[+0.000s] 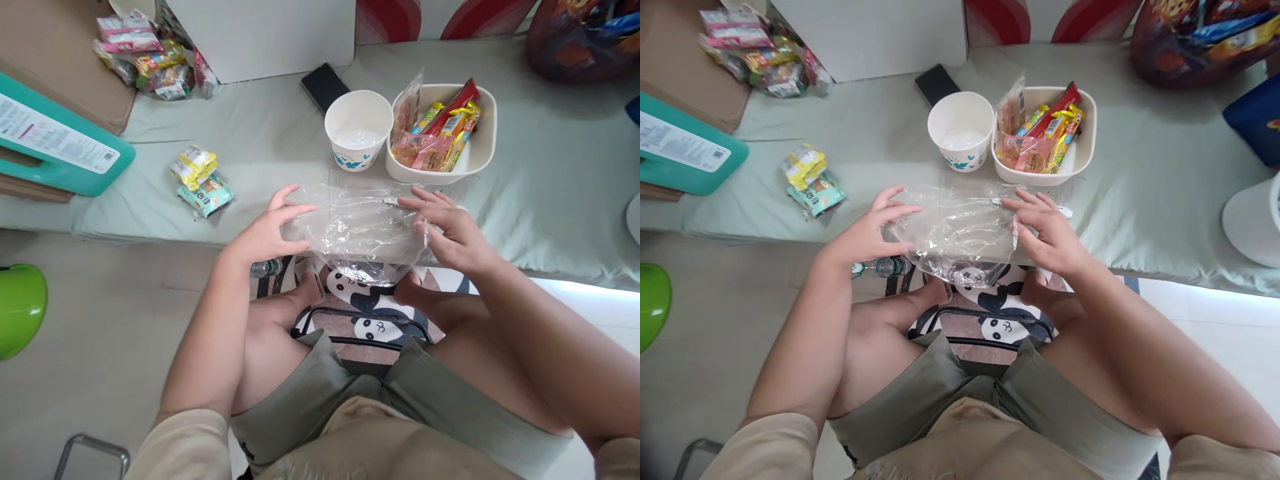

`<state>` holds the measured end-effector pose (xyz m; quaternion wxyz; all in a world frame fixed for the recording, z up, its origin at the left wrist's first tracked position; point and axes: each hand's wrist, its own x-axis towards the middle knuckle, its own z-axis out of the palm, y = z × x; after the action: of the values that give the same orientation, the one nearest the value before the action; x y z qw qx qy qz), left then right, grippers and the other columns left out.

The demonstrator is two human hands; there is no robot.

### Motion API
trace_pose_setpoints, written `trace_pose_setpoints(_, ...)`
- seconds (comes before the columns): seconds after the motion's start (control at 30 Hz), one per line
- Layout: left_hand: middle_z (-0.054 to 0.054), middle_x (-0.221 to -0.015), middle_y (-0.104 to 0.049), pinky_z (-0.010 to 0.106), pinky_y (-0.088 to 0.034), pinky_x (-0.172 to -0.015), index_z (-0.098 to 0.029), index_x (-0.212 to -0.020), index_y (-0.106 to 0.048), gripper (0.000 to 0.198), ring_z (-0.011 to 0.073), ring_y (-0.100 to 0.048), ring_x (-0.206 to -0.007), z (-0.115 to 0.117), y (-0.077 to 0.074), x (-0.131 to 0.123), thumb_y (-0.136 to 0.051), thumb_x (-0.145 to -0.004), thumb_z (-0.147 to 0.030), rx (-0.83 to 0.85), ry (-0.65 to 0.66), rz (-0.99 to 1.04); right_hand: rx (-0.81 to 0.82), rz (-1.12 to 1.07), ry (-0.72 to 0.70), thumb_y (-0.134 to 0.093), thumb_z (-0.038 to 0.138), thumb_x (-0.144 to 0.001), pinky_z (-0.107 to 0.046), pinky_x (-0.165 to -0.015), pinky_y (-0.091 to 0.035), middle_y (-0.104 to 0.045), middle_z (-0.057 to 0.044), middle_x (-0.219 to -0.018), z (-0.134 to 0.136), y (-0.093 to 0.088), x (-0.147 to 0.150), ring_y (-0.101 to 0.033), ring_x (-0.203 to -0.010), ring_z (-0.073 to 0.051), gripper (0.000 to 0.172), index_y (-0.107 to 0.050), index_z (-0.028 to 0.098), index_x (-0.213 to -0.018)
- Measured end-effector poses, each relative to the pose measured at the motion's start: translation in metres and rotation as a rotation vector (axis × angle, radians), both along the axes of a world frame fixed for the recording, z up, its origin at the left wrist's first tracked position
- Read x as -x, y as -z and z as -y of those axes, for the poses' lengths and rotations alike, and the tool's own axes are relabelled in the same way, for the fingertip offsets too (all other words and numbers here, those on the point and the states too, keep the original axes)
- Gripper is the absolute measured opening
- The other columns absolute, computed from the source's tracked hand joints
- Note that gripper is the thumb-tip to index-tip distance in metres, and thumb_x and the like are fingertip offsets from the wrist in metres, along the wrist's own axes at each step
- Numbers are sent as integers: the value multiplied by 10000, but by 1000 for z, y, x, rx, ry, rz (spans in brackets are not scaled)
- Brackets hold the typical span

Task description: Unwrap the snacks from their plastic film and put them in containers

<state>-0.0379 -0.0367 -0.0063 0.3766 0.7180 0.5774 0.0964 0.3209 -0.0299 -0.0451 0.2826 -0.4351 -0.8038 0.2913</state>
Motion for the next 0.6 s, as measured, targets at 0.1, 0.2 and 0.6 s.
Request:
trace_pose_setpoints(0.1,89,-1768,-242,509,-369,-1287,-273,-1504,-576,791,353,-346,-1589,-5,4,-2,-795,-748,-357,-22,3,8,0,14,-15,-534,449,-985,-806,-1174,-336,-656,-77,-1499,0,2,-2,-451,-1524,-433,360,-659,230,-728)
trace_pose_setpoints(0.2,104,-1682,-435,508,-416,-1255,-277,-1565,-495,849,331,-472,-1518,-9,11,-2,-772,-769,-373,-24,-71,123,36,-33,18,-543,519,-989,-805,-1192,-314,-648,-71,-1508,-2,7,-4,-439,-1535,-425,410,-657,234,-717)
trace_pose_setpoints(0.6,46,-1800,-123,544,-390,-1268,-334,-1409,-643,772,404,-278,-1619,-1,4,12,-897,-682,-387,-64,-116,-23,226,-336,407,-512,643,-1007,-560,-1088,-557,-831,-62,-952,-8,3,4,-752,-1175,-329,484,-778,282,-825)
